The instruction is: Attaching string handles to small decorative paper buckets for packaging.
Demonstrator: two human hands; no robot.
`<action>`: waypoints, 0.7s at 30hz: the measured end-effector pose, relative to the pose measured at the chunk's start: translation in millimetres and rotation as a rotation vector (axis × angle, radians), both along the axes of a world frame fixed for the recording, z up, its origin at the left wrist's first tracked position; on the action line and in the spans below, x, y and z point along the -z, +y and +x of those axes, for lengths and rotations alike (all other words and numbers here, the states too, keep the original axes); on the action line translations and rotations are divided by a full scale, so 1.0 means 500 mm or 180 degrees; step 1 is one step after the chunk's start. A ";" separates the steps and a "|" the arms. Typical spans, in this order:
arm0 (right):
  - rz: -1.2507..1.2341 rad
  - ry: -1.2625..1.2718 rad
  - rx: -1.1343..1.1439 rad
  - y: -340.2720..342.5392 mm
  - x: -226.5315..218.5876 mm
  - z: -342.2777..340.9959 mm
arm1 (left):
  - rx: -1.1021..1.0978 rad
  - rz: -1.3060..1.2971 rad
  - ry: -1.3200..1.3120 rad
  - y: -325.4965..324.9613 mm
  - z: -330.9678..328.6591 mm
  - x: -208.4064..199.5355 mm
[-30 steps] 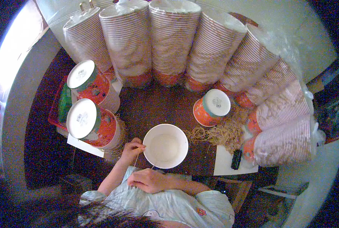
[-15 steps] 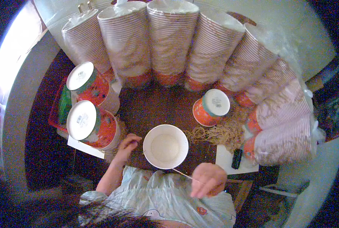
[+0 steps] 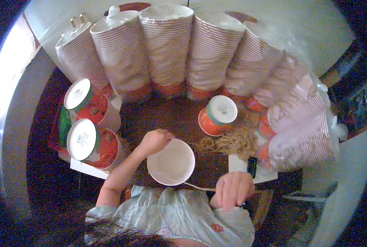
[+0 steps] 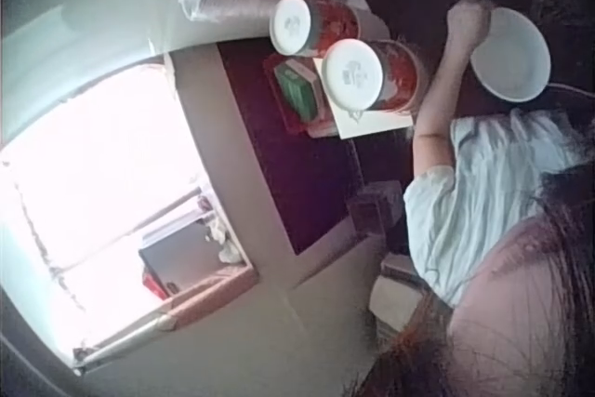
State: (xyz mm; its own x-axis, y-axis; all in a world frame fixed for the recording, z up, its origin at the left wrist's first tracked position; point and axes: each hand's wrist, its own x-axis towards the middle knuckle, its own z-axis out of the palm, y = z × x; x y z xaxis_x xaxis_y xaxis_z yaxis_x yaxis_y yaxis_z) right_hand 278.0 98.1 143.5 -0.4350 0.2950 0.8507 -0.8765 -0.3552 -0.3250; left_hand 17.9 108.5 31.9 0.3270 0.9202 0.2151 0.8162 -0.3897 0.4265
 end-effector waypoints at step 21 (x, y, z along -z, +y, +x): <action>0.1834 -0.4107 0.3466 0.004 0.121 -0.148 | -0.1420 -0.1420 -0.2761 -0.221 0.046 -0.055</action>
